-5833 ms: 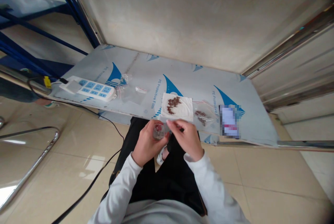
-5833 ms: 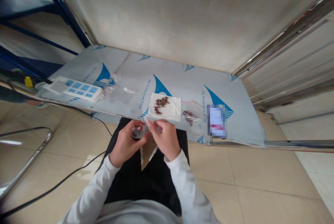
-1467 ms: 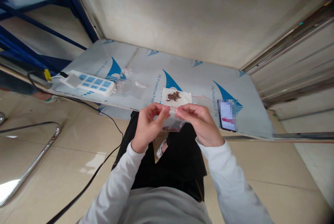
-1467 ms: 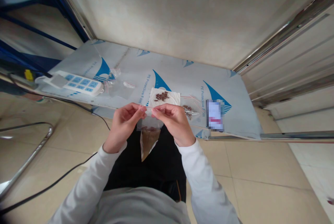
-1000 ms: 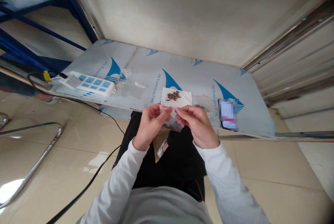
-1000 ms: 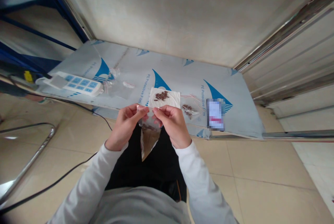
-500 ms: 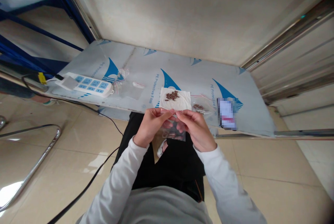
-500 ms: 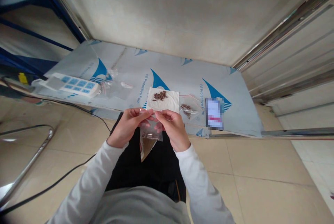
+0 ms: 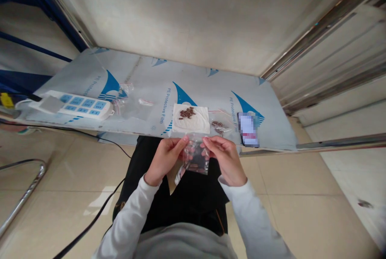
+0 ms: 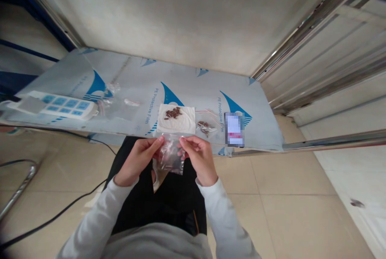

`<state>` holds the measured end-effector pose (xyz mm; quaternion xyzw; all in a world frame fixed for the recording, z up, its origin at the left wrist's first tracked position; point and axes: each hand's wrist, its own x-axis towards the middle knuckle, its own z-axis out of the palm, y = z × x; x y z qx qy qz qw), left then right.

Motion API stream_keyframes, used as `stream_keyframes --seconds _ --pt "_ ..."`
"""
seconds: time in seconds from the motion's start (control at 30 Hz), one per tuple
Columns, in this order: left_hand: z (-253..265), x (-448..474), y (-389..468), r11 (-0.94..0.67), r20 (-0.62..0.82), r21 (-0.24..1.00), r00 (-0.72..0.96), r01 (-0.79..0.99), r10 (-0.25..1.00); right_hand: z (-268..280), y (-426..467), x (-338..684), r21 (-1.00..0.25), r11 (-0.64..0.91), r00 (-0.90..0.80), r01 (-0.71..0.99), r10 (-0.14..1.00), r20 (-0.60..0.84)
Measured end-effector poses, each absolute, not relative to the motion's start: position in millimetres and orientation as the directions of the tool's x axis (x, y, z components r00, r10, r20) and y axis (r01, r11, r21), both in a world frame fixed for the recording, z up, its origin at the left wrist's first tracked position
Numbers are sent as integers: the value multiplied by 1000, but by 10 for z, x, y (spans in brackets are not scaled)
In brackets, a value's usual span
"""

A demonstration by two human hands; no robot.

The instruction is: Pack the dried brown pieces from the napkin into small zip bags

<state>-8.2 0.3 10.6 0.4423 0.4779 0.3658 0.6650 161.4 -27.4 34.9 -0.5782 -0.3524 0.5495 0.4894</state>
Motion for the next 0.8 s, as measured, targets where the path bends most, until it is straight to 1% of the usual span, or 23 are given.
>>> stream_keyframes --seconds 0.1,0.17,0.23,0.27,0.3,0.33,0.43,0.47,0.53,0.6,0.67,0.8 --pt "41 -169 76 343 -326 939 215 -42 920 312 -50 1964 -974 -218 305 -62 925 -226" --pt "-17 -288 180 285 -285 958 141 21 948 188 175 2273 -976 -213 408 35 895 -181" --pt "-97 -448 320 179 -185 969 20 170 983 -4 410 2580 -944 -252 484 215 867 -121" --pt "-146 -539 401 122 -112 951 -49 283 992 -110 518 2714 -895 -275 498 351 864 -70" --pt "-201 -634 486 76 -29 907 -120 414 992 -213 613 2825 -810 -290 489 510 872 -4" --pt "-260 -727 574 57 54 842 -189 536 981 -305 690 2912 -732 -299 474 612 880 38" --pt "-440 -963 834 112 243 613 -322 782 915 -482 799 3021 -565 -284 435 774 888 151" --pt "-492 -1015 913 159 269 543 -350 824 897 -506 793 3015 -513 -268 420 815 884 206" --pt "-570 -1076 1052 240 266 444 -383 863 884 -511 733 2955 -408 -217 364 887 873 326" --pt "-606 -1092 1161 272 228 388 -378 880 897 -479 631 2848 -371 -151 306 916 861 405" --pt "-605 -1087 1241 261 201 366 -350 893 915 -425 515 2711 -366 -88 257 926 858 445" --pt "-567 -1080 1328 237 200 404 -338 884 920 -294 316 2397 -402 36 181 915 853 489"
